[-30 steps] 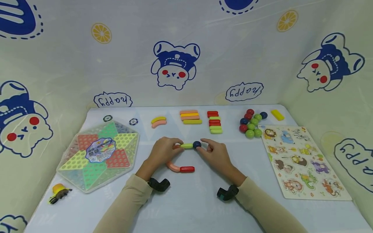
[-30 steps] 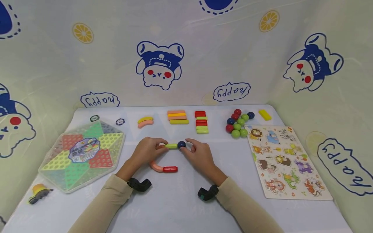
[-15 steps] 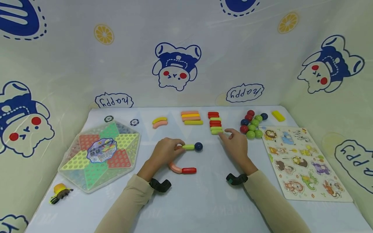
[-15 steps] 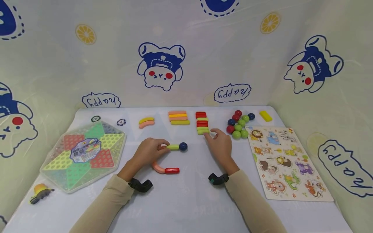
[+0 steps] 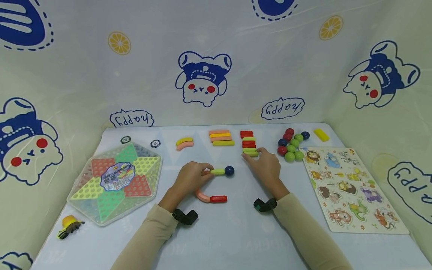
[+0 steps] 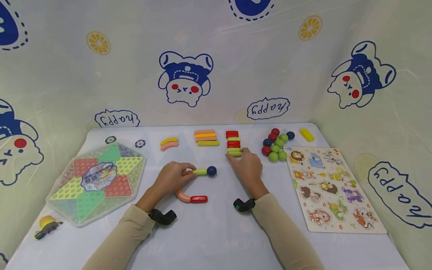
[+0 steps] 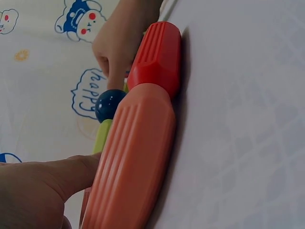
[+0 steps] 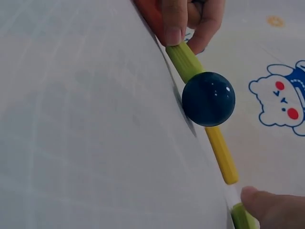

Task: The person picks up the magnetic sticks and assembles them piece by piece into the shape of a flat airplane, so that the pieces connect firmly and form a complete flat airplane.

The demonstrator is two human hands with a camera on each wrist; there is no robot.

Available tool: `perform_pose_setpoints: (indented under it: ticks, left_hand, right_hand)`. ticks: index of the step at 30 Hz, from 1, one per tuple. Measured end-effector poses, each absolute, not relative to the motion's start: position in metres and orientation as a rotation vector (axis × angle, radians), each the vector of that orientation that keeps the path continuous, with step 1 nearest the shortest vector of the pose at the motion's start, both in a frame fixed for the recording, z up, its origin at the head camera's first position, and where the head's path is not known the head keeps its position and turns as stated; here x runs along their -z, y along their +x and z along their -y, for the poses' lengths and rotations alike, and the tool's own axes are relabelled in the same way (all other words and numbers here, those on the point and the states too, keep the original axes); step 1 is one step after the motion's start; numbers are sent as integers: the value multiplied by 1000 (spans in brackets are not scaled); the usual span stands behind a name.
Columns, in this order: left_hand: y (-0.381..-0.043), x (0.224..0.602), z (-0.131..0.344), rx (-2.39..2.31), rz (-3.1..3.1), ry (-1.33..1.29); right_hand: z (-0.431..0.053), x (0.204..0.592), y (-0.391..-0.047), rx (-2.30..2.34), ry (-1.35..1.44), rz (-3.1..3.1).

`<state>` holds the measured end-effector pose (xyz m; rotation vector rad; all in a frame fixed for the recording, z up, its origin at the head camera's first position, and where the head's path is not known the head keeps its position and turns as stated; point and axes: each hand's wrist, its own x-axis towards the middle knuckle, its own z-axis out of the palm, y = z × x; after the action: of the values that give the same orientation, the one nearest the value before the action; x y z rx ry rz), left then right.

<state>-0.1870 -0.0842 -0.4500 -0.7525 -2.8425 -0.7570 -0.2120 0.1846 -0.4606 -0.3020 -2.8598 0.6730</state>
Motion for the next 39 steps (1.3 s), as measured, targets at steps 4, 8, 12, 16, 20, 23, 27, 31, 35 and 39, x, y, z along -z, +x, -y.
perform_pose_setpoints:
  ticks: [4, 8, 12, 16, 20, 23, 27, 31, 35, 39]
  left_hand:
    - [-186, 450, 85, 759, 2840, -753]
    - [-186, 449, 85, 756, 2837, -755]
    - [-186, 449, 84, 757, 2831, -756]
    - [-187, 450, 83, 747, 2838, -759]
    - [-187, 450, 82, 730, 2854, -767]
    - [-187, 449, 82, 719, 2864, -752]
    - [-186, 448, 84, 718, 2874, -739]
    - [-186, 448, 85, 723, 2872, -736]
    - [-186, 449, 86, 732, 2874, -734]
    - [-186, 447, 86, 726, 2874, -750]
  right_hand:
    - [-183, 460, -211, -644, -290, 2881]
    - [-182, 457, -210, -625, -290, 2893]
    - [-180, 451, -210, -612, -259, 2887]
    - [-176, 444, -210, -524, -236, 2912]
    - [-174, 439, -209, -349, -263, 2990]
    - [-173, 441, -210, -293, -273, 3021]
    - [-174, 447, -214, -294, -301, 3050]
    - [-177, 451, -216, -321, -300, 3059]
    - [-181, 451, -211, -452, -268, 3073]
    - [-184, 447, -202, -680, -207, 3095]
